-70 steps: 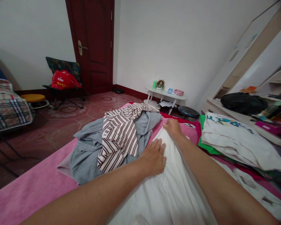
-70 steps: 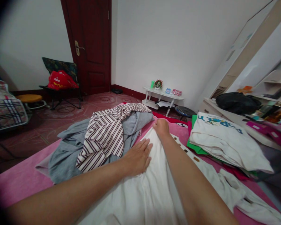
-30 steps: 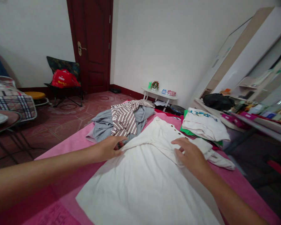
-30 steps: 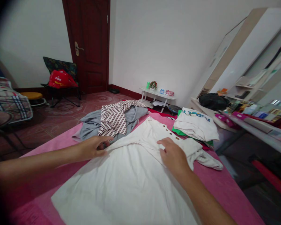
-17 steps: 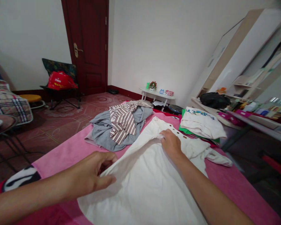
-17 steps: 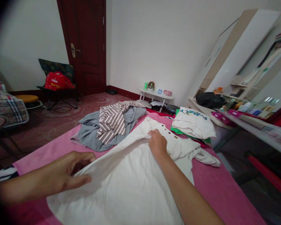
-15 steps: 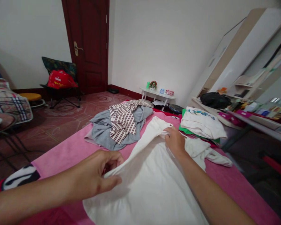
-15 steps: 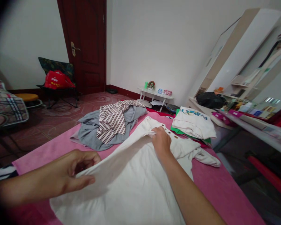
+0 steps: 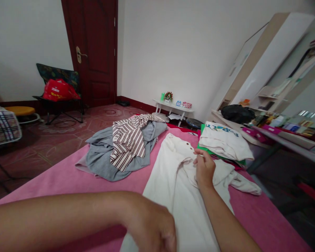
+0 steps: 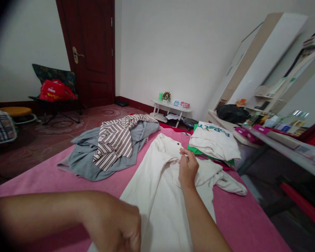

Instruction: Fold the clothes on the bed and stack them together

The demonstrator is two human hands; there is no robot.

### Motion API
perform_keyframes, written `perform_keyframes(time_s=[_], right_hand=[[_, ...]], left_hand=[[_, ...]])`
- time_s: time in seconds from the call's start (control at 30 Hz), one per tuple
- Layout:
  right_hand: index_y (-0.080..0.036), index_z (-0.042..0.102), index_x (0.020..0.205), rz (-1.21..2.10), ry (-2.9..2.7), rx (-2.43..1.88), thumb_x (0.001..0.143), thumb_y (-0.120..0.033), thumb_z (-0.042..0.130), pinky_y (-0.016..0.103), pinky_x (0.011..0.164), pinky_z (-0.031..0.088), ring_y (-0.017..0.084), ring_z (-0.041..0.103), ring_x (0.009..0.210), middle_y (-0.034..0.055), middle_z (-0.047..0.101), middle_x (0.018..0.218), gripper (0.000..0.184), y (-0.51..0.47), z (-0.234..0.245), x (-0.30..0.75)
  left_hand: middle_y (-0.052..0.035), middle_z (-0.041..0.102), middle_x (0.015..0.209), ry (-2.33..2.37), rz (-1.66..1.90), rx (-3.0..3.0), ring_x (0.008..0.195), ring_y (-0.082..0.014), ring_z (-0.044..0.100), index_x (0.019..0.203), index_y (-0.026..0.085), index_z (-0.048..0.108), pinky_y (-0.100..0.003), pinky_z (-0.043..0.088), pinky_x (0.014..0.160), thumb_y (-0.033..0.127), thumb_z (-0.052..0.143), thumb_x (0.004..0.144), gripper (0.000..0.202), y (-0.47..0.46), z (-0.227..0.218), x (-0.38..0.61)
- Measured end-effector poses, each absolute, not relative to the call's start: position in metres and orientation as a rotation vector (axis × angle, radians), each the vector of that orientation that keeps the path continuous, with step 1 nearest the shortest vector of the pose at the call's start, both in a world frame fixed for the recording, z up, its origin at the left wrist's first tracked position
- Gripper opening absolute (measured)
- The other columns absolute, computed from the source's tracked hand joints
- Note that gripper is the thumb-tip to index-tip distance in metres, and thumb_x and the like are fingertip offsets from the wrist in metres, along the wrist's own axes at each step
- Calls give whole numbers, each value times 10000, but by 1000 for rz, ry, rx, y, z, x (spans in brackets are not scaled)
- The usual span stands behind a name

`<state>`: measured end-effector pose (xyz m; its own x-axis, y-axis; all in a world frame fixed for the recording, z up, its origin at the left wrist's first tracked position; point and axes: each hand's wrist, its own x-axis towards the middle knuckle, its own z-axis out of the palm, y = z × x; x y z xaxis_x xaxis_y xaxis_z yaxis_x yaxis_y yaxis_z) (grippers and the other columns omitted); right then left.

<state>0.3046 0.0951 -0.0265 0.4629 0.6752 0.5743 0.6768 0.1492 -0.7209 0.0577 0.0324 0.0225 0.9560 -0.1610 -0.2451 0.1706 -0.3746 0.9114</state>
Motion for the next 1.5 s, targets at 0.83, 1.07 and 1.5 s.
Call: perform_keyframes(time_s=[0.83, 1.07, 1.5], right_hand=[[-150, 682, 602, 579, -1614, -2147, 603, -185, 673, 206, 465, 380, 126, 543, 478, -4, 607, 481, 37, 171, -1, 323], [-168, 688, 748, 122, -1675, -2332, 612, -105, 628, 275, 623, 436, 209, 637, 716, 61, 681, 712, 161, 213, 31, 340], [-153, 683, 860, 10, -1747, -2230, 813, -216, 544, 270, 753, 451, 220, 643, 892, 115, 704, 893, 160, 276, -22, 278]], left_hand=[[-92, 572, 995, 1208, 779, 2662, 984, -222, 518, 945, 171, 586, -342, 427, 873, 92, 439, 844, 196, 150, -37, 117], [-117, 542, 1091, 1186, 765, 2702, 1073, -251, 472, 1075, 164, 558, -392, 390, 926, 128, 428, 865, 249, 150, -39, 117], [-157, 362, 1458, 1167, 644, 2712, 1346, -304, 316, 1358, 151, 444, -445, 266, 1099, 377, 396, 931, 485, 153, -46, 119]])
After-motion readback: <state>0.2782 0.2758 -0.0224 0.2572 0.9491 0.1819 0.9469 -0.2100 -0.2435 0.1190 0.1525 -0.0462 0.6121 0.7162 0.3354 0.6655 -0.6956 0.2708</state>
